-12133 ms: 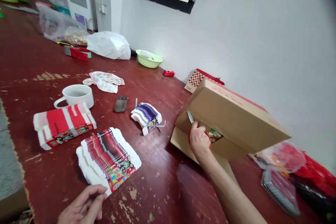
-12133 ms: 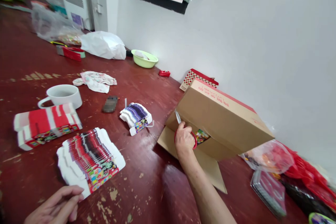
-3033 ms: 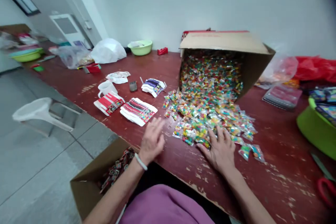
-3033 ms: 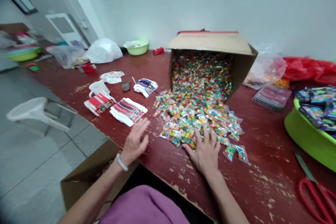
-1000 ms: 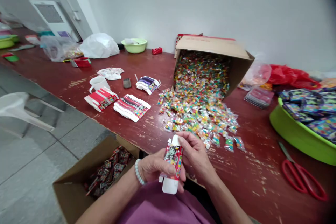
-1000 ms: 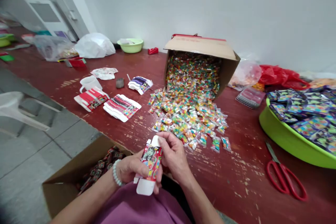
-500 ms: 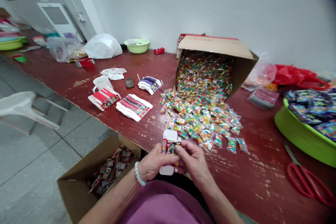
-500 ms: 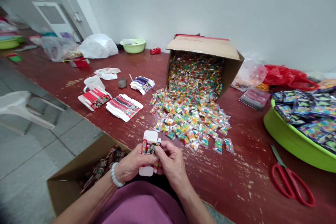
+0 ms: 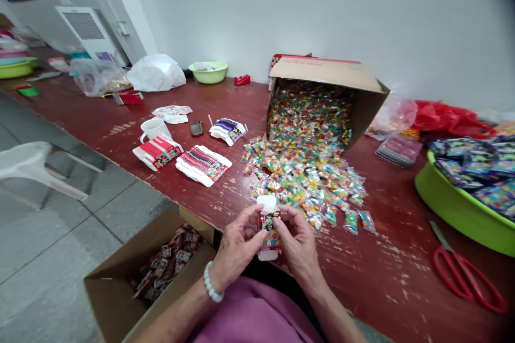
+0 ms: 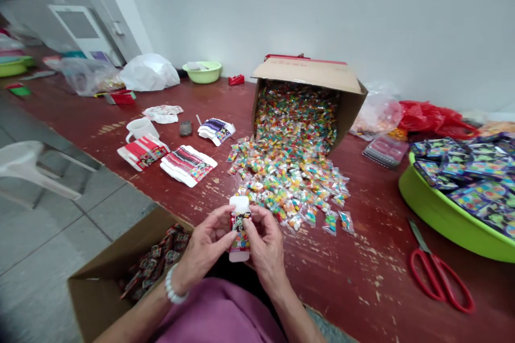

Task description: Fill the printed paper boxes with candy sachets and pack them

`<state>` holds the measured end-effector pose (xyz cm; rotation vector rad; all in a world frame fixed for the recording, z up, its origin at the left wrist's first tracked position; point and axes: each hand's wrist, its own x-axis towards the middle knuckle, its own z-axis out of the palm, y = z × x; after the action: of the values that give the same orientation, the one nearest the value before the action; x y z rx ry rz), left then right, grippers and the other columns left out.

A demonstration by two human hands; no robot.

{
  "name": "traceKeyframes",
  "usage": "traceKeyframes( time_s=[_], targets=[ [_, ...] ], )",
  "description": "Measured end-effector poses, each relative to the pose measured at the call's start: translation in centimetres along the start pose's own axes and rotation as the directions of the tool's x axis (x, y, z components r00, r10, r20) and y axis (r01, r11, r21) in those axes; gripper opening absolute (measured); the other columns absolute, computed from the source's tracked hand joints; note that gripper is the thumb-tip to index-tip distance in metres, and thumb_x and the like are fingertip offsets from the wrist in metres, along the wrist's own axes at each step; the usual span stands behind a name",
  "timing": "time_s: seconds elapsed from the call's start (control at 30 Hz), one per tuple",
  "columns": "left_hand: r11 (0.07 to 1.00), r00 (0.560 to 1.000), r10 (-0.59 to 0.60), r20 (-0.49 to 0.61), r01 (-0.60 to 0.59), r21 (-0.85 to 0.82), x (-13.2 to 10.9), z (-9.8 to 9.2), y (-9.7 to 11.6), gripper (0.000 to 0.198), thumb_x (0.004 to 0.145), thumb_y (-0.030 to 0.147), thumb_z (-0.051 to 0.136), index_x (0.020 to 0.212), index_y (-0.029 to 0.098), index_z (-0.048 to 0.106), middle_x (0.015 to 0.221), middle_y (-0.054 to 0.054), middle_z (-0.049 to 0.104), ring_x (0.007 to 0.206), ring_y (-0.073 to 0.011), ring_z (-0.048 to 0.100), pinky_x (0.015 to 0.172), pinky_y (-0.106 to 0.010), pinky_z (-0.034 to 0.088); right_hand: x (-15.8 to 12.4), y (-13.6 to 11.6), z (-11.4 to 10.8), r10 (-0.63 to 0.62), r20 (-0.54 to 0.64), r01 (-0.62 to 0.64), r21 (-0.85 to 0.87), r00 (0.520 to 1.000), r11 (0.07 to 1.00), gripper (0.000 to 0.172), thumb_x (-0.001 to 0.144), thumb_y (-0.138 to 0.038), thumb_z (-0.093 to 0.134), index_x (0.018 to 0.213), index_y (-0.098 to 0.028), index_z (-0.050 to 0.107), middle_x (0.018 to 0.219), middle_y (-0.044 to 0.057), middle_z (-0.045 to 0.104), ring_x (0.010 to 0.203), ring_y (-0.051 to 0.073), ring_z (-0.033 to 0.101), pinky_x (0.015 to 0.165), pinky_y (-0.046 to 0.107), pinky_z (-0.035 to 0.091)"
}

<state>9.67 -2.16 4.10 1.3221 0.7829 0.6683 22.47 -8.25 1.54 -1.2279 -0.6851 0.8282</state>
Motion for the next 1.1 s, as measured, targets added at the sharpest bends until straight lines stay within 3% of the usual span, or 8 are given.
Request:
traceKeyframes(
  time_s=[0.23, 0.33, 0.43, 0.63, 0.73, 0.83, 0.97, 1.1],
  targets=[
    [0.999, 0.998, -0.038, 0.059, 0.037, 0.022, 0.5, -0.9, 0.3, 0.021, 0.084, 0.035, 0.066, 0.095, 0.017, 0.065, 0.091, -0.004, 0.068, 0.081, -0.017, 0.061, 0.074, -0.025, 0.049, 1.0, -1.0, -1.9, 0.115, 0.136, -0.101, -0.105, 0.984, 0.989, 0.027, 0.083, -0.042, 0.072, 0.075, -0.018, 0.065, 0.073, -0.001, 0.063, 0.067, 0.013, 0.054, 0.065, 0.024, 0.043],
    [0.983, 0.997, 0.037, 0.073, -0.049, 0.179, 0.4, -0.9, 0.8, 0.018, 0.088, 0.035, 0.063, 0.094, 0.019, 0.069, 0.091, -0.004, 0.069, 0.085, -0.0178, 0.06, 0.079, -0.025, 0.047, 1.4, -1.8, -1.8, 0.147, 0.14, -0.147, -0.008, 0.979, 0.989, 0.026, 0.076, -0.039, 0.079, 0.091, -0.021, 0.067, 0.076, -0.002, 0.065, 0.07, 0.014, 0.057, 0.067, 0.025, 0.045],
    [0.991, 0.996, 0.035, 0.076, -0.044, 0.125, 0.3, -0.8, 0.9, 0.016, 0.087, 0.033, 0.064, 0.095, 0.02, 0.065, 0.092, -0.003, 0.068, 0.085, -0.0168, 0.061, 0.08, -0.025, 0.047, 1.5, -2.1, -1.7, 0.15, 0.184, -0.146, -0.034, 0.971, 0.989, 0.03, 0.079, -0.039, 0.077, 0.101, -0.022, 0.066, 0.08, -0.001, 0.066, 0.073, 0.016, 0.06, 0.069, 0.027, 0.047],
    [0.93, 0.98, -0.174, 0.095, 0.195, -0.311, 0.3, -0.4, 0.3, 0.046, 0.082, 0.038, 0.073, 0.119, 0.024, 0.049, 0.09, -0.001, 0.068, 0.077, -0.0145, 0.065, 0.071, -0.025, 0.051, 1.5, -2.0, -2.1, -0.049, 0.197, 0.107, -0.295, 0.979, 0.949, 0.017, 0.09, -0.035, 0.064, 0.082, -0.021, 0.069, 0.079, 0.002, 0.064, 0.072, 0.017, 0.059, 0.067, 0.028, 0.046],
    [0.845, 0.909, -0.311, 0.277, 0.398, -0.356, 0.5, 0.0, -0.4, 0.05, 0.091, 0.057, 0.051, 0.122, 0.018, 0.055, 0.084, -0.006, 0.069, 0.062, -0.0171, 0.067, 0.056, -0.026, 0.051, 1.8, -2.1, -2.2, -0.152, 0.271, 0.249, -0.372, 0.95, 0.894, 0.014, 0.093, -0.031, 0.06, 0.091, -0.024, 0.072, 0.083, 0.003, 0.066, 0.076, 0.017, 0.061, 0.07, 0.029, 0.047],
    [0.767, 0.86, -0.417, 0.294, 0.506, -0.394, 0.8, 0.6, -0.8, 0.062, 0.091, 0.064, 0.043, 0.127, 0.016, 0.056, 0.073, -0.006, 0.068, 0.048, -0.0162, 0.063, 0.046, -0.025, 0.048, 2.0, -2.7, -2.3, -0.144, 0.381, 0.298, -0.386, 0.913, 0.873, 0.017, 0.095, -0.03, 0.057, 0.094, -0.025, 0.073, 0.097, 0.005, 0.072, 0.088, 0.02, 0.065, 0.079, 0.032, 0.049],
    [0.775, 0.854, -0.449, 0.263, 0.519, -0.36, 1.2, 1.2, -0.7, 0.064, 0.089, 0.066, 0.045, 0.129, 0.018, 0.057, 0.074, -0.005, 0.068, 0.047, -0.014, 0.062, 0.045, -0.023, 0.046, 1.9, -3.2, -2.4, 0.007, 0.305, 0.102, -0.341, 0.952, 0.935, 0.02, 0.094, -0.037, 0.058, 0.086, -0.023, 0.071, 0.101, 0.005, 0.073, 0.072, 0.017, 0.066, 0.069, 0.031, 0.052],
    [0.836, 0.864, -0.449, 0.228, 0.496, -0.234, 1.4, 1.4, -0.8, 0.07, 0.086, 0.074, 0.041, 0.109, 0.014, 0.069, 0.069, -0.005, 0.067, 0.048, -0.0131, 0.06, 0.046, -0.022, 0.046, 1.7, -2.9, -2.5, 0.208, 0.272, -0.144, -0.238, 0.94, 0.961, 0.023, 0.09, -0.043, 0.063, 0.091, -0.02, 0.07, 0.094, 0.005, 0.073, 0.05, 0.011, 0.06, 0.051, 0.027, 0.05]
  ],
)
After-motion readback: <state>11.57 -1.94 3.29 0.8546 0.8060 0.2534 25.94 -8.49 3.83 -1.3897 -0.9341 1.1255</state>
